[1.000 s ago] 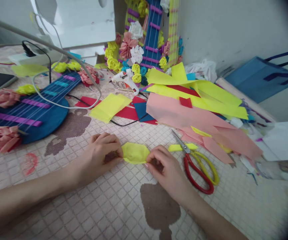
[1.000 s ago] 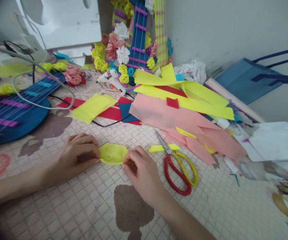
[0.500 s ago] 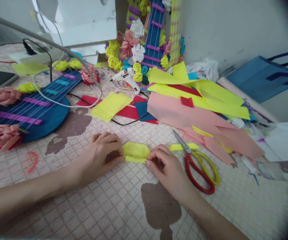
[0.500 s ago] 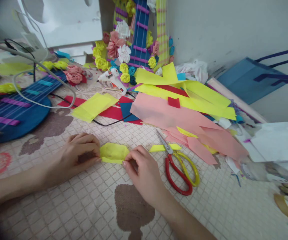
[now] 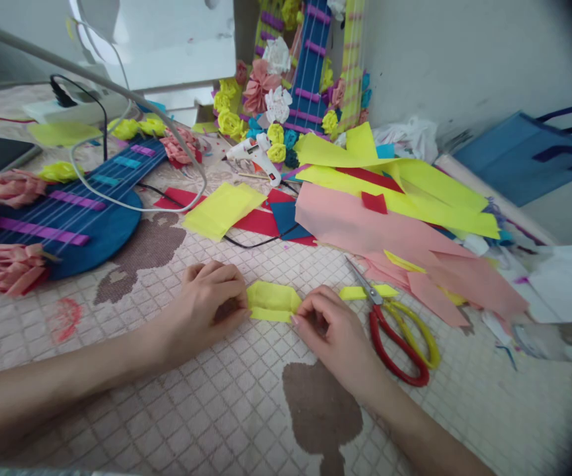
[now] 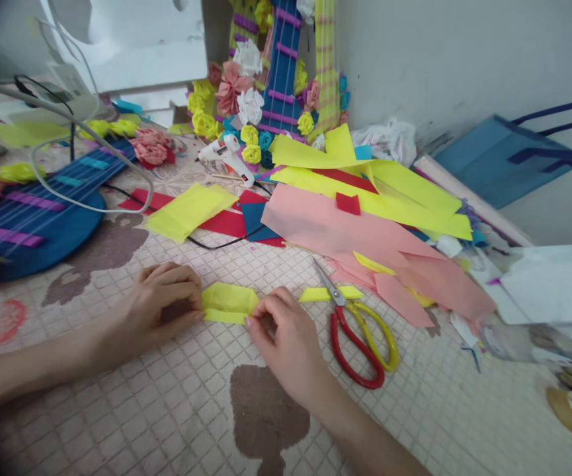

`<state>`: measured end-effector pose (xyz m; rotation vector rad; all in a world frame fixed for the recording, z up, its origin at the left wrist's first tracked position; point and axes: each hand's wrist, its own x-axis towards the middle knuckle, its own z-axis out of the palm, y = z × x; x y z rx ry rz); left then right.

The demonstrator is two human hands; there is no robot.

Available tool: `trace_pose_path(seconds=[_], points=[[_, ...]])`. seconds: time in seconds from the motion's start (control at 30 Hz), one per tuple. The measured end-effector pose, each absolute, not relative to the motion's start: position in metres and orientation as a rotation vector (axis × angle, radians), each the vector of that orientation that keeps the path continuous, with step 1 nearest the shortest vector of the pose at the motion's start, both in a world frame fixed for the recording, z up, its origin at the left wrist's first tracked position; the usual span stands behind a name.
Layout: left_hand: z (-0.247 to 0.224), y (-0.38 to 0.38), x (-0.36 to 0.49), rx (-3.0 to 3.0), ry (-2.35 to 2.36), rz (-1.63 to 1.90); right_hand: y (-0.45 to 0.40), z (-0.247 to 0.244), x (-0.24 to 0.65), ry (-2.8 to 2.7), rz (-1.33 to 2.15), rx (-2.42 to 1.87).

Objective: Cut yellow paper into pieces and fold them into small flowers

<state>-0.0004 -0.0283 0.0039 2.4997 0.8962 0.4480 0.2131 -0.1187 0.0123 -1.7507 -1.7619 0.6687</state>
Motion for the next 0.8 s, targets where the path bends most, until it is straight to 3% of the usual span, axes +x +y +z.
trace_pose_path(seconds=[0.8], points=[[0.0012, -0.0288, 0.0031, 2.600, 0.917, 0.455, -0.1176, 0.0108, 0.2095, -1.777, 0.577, -1.797]])
